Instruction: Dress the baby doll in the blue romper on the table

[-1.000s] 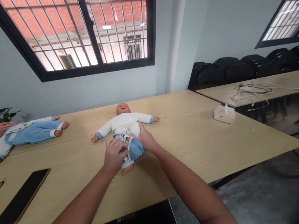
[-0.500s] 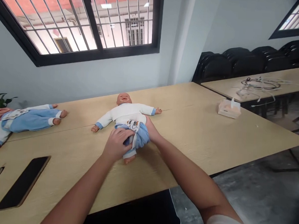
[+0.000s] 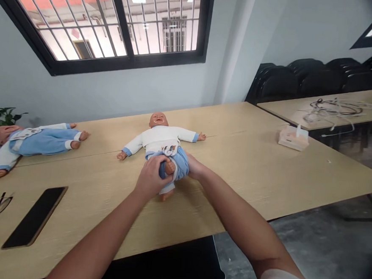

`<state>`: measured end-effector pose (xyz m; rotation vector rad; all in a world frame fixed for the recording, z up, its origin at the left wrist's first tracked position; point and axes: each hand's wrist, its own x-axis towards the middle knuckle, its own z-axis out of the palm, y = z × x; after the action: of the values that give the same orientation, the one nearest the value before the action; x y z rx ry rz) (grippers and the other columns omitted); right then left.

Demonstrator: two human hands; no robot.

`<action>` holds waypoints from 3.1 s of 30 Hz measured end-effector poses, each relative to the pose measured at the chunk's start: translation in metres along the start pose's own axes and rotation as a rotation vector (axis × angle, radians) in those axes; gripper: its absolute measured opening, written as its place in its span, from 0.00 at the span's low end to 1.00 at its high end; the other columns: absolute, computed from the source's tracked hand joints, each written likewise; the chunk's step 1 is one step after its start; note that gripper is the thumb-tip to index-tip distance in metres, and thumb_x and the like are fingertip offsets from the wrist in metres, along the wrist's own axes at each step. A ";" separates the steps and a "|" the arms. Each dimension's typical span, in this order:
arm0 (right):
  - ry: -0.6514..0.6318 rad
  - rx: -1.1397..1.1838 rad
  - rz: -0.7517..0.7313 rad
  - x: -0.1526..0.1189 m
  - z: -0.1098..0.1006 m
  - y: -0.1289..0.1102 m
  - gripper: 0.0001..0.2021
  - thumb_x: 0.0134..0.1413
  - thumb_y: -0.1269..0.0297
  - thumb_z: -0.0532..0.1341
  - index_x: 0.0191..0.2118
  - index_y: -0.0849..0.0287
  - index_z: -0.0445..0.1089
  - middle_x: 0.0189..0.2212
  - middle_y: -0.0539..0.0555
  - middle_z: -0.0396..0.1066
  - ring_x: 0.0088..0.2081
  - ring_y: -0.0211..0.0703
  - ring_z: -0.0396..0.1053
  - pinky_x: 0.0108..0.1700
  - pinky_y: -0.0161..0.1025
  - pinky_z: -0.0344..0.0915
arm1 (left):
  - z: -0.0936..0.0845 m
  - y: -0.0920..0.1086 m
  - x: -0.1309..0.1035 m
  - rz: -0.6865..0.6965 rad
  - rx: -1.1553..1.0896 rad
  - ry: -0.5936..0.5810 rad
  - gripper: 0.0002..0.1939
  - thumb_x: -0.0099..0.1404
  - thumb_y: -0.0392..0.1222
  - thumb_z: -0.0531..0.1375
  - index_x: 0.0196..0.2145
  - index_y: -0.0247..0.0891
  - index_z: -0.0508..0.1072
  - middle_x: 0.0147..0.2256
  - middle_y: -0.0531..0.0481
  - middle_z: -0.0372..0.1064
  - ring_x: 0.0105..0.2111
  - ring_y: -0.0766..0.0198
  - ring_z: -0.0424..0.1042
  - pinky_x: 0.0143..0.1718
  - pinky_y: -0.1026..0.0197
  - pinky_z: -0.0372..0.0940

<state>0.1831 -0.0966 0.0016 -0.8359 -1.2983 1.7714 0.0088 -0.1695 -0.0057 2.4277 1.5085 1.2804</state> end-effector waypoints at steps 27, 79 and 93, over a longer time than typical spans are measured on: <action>0.417 -0.805 -0.167 0.012 -0.074 -0.020 0.24 0.65 0.43 0.56 0.52 0.58 0.71 0.50 0.65 0.76 0.53 0.62 0.72 0.61 0.63 0.61 | 0.016 0.011 -0.008 0.328 -0.002 -0.240 0.18 0.68 0.47 0.64 0.54 0.46 0.74 0.42 0.46 0.76 0.42 0.53 0.75 0.46 0.49 0.70; 0.723 -0.968 -0.502 -0.144 0.034 0.026 0.09 0.57 0.61 0.63 0.42 0.58 0.71 0.39 0.58 0.72 0.38 0.47 0.70 0.39 0.42 0.68 | 0.001 -0.098 0.000 -0.383 -0.252 -0.434 0.12 0.63 0.50 0.63 0.29 0.38 0.74 0.28 0.51 0.72 0.31 0.58 0.68 0.32 0.61 0.57; 0.698 -0.996 -0.588 -0.243 0.017 0.047 0.06 0.59 0.62 0.65 0.41 0.57 0.72 0.34 0.53 0.69 0.32 0.43 0.68 0.33 0.39 0.68 | 0.000 -0.094 0.000 -0.587 0.059 -0.205 0.07 0.68 0.45 0.61 0.36 0.41 0.77 0.37 0.45 0.78 0.40 0.54 0.74 0.38 0.60 0.61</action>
<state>0.2771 -0.3248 -0.0240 -1.2552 -1.6503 0.2338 -0.0605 -0.1191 -0.0433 1.8400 1.9939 0.8501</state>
